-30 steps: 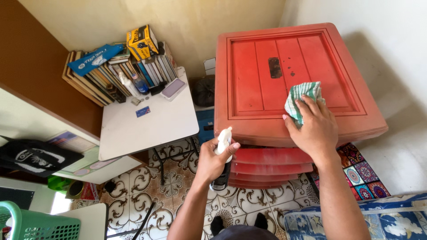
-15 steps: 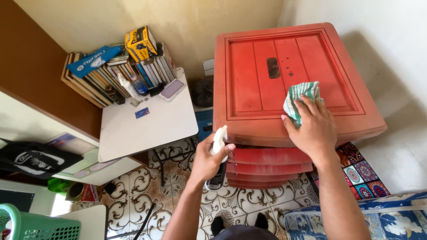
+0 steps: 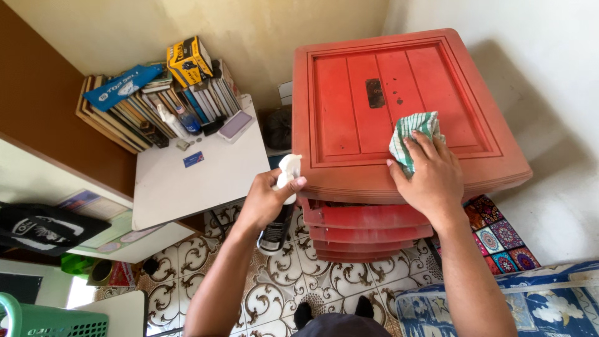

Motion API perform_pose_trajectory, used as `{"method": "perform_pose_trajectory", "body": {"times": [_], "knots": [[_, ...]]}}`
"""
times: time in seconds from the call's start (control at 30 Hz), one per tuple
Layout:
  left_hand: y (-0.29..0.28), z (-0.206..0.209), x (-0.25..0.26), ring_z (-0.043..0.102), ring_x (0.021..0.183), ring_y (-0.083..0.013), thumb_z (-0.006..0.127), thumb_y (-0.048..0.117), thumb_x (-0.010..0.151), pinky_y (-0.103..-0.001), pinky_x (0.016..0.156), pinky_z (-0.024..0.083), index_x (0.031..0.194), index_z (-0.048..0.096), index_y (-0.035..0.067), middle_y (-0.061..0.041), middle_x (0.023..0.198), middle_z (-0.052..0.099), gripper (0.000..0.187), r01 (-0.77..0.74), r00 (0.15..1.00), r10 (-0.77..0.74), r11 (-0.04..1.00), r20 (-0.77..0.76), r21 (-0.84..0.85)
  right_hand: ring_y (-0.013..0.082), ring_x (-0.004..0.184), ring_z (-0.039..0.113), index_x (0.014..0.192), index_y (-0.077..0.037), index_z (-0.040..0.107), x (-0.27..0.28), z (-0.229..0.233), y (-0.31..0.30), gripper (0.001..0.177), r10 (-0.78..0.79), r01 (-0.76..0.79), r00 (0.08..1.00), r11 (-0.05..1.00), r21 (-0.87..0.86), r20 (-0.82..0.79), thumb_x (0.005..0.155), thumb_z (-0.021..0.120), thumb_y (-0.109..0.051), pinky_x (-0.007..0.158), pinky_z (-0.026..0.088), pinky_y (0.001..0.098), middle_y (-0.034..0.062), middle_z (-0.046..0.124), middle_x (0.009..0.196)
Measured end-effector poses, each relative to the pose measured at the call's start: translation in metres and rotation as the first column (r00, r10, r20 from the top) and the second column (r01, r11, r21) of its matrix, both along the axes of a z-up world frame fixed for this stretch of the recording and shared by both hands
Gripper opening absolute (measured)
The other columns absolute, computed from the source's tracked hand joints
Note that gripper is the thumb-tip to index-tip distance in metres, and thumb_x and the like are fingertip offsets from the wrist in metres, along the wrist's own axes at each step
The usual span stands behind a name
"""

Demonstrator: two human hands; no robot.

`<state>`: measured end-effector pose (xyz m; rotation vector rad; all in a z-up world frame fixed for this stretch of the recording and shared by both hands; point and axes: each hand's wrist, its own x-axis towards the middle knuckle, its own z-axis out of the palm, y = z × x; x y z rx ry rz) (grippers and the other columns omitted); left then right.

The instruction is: The person retrieves a spray bottle and a cloth from a green basket, then repeatedly sprays and wipes the top of a red plastic storage unit. The person folds the cloth on a nearby white table before resuming cleaning the red unit's lid.

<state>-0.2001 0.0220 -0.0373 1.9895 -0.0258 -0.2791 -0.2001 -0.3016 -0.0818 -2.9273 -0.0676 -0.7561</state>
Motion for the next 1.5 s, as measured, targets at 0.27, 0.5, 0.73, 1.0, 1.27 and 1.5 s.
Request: {"method": "perform_pose_trajectory", "body": {"times": [0.27,0.5,0.73,1.0,1.27,1.5], "knots": [[0.001,0.015,-0.001,0.066,0.071,-0.0133,0.076,0.047,0.081,-0.037,0.078,0.054,0.124,0.073,0.014,-0.001,0.08,0.072,0.054,0.022,0.999,-0.018,0.996,0.042,-0.091,0.0384,0.14,0.051,0.133,-0.012,0.069,-0.002,0.003,0.002,0.056,-0.003,0.003,1.0,1.0,0.028,-0.004,0.093,0.064,-0.05,0.113,0.042,0.0506,0.0096,0.059,0.15],[-0.002,0.016,0.003,0.071,0.079,-0.0155,0.076,0.049,0.081,-0.038,0.084,0.056,0.116,0.076,0.009,-0.005,0.081,0.074,0.053,-0.016,0.999,0.017,1.0,0.031,-0.021,0.0405,0.138,0.05,0.133,-0.012,0.069,0.001,0.002,0.0,0.057,-0.019,0.018,1.0,0.999,-0.032,-0.02,0.093,0.064,-0.052,0.112,0.041,0.0513,0.011,0.058,0.149],[0.003,0.001,0.012,0.073,0.105,-0.0256,0.075,0.06,0.079,-0.049,0.1,0.045,0.108,0.079,0.0,-0.016,0.094,0.079,0.067,0.047,0.998,-0.04,0.987,-0.049,0.153,0.04,0.138,0.051,0.133,-0.011,0.069,0.001,0.002,0.0,0.056,-0.01,0.01,1.0,1.0,-0.007,-0.005,0.093,0.064,-0.051,0.113,0.042,0.0507,0.0108,0.058,0.149],[0.011,-0.017,0.027,0.071,0.107,-0.0304,0.069,0.06,0.087,-0.049,0.106,0.044,0.107,0.074,-0.002,-0.016,0.093,0.076,0.066,0.141,0.99,-0.141,0.986,0.007,-0.089,0.0402,0.137,0.054,0.131,-0.01,0.07,-0.001,0.002,0.001,0.055,0.016,-0.017,0.999,1.0,0.018,0.036,0.092,0.066,-0.049,0.11,0.045,0.0505,0.0109,0.061,0.147],[0.012,-0.006,0.032,0.069,0.081,-0.0174,0.065,0.059,0.094,-0.043,0.083,0.053,0.104,0.076,0.017,-0.008,0.084,0.076,0.044,0.169,0.983,-0.18,0.967,-0.042,-0.19,0.0394,0.136,0.053,0.131,-0.011,0.07,0.0,0.002,0.001,0.055,0.004,-0.004,1.0,1.0,-0.003,0.016,0.092,0.065,-0.05,0.11,0.044,0.0515,0.011,0.06,0.147],[0.002,0.003,0.035,0.069,0.103,-0.0283,0.062,0.068,0.083,-0.049,0.094,0.051,0.113,0.072,0.007,-0.011,0.097,0.074,0.069,0.215,0.977,-0.214,0.976,-0.015,0.023,0.0391,0.138,0.052,0.133,-0.011,0.069,0.001,0.0,0.0,0.056,-0.001,0.001,1.0,1.0,0.001,0.006,0.094,0.064,-0.051,0.112,0.043,0.0508,0.0107,0.059,0.148]]}}
